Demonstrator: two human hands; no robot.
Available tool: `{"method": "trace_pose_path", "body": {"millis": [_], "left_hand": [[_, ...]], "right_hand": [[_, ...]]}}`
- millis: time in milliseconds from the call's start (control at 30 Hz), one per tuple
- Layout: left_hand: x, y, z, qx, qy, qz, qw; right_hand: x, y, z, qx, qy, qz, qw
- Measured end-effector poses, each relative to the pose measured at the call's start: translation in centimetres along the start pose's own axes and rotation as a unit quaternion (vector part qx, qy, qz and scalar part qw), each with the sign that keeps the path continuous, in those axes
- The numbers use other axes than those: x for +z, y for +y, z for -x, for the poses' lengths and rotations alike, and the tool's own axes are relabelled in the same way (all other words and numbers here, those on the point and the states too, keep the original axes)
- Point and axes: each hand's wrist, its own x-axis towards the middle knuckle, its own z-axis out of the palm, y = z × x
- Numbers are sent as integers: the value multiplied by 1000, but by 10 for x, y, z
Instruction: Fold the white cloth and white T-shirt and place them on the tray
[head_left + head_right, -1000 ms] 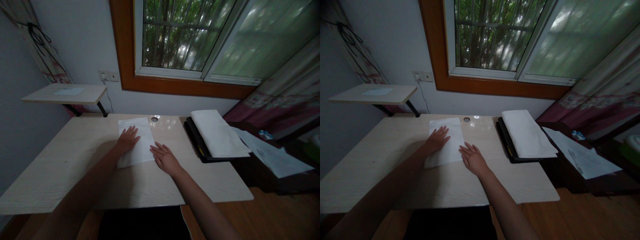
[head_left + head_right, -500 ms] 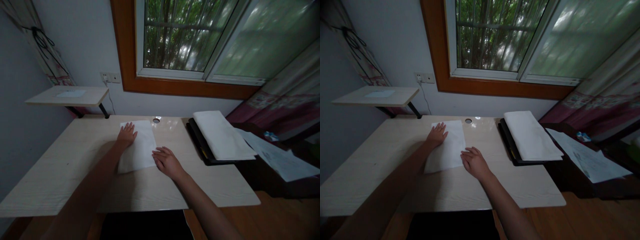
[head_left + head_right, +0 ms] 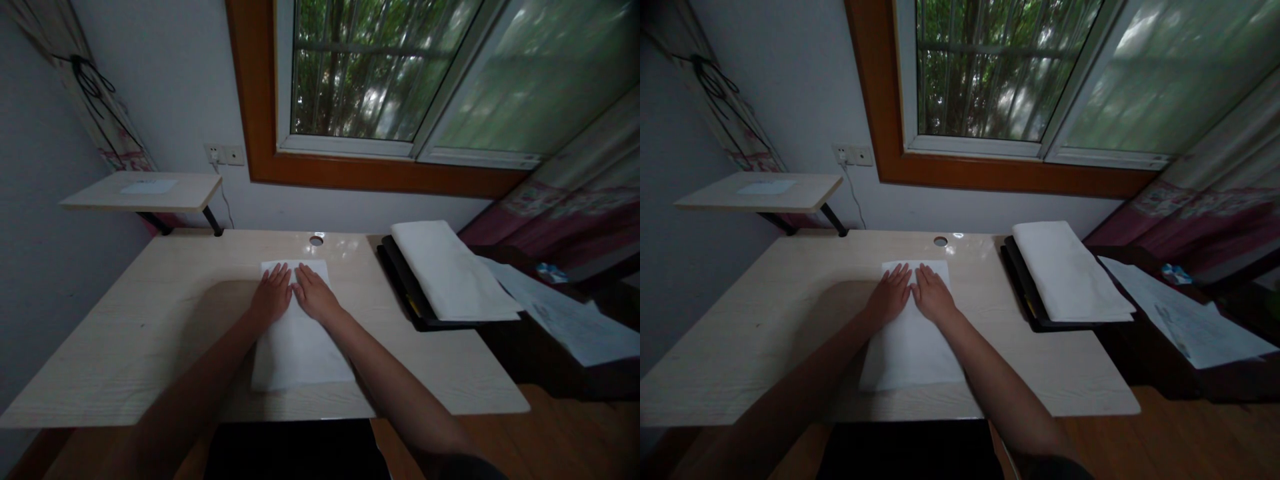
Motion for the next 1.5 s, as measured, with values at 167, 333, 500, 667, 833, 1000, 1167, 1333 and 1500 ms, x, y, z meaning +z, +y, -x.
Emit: {"method": "trace_pose_path", "body": {"millis": [167, 333, 500, 667, 833, 1000, 1167, 1333, 1500], "left_hand": [[-2, -16, -7, -23, -2, 2, 1000], [-1, -33, -14, -75, -26, -14, 997], [-7, -61, -4, -135, -37, -31, 990], [-12, -87, 13, -146, -34, -39, 988], [-23, -66, 13, -170, -9, -21, 985], [-34, -1, 12, -58, 13, -14, 998], [-22, 30, 30, -39, 4, -4, 999], [-21, 14, 52, -37, -10, -10, 999], [-33, -8, 80, -59, -45, -25, 997]], "right_hand": [[-5, 17, -8, 37, -50, 76, 995], [-18, 42, -5, 88, -90, 106, 986], [-23, 73, 10, 111, -74, 112, 985], [-23, 92, 32, 127, -14, 81, 988], [-27, 78, 38, 182, 54, 22, 982], [-23, 28, 30, 96, 89, -6, 991], [-2, -11, 35, 43, 50, 10, 998], [0, 0, 54, 47, 39, 33, 998], [-17, 34, 80, 72, 31, 63, 995]]}}
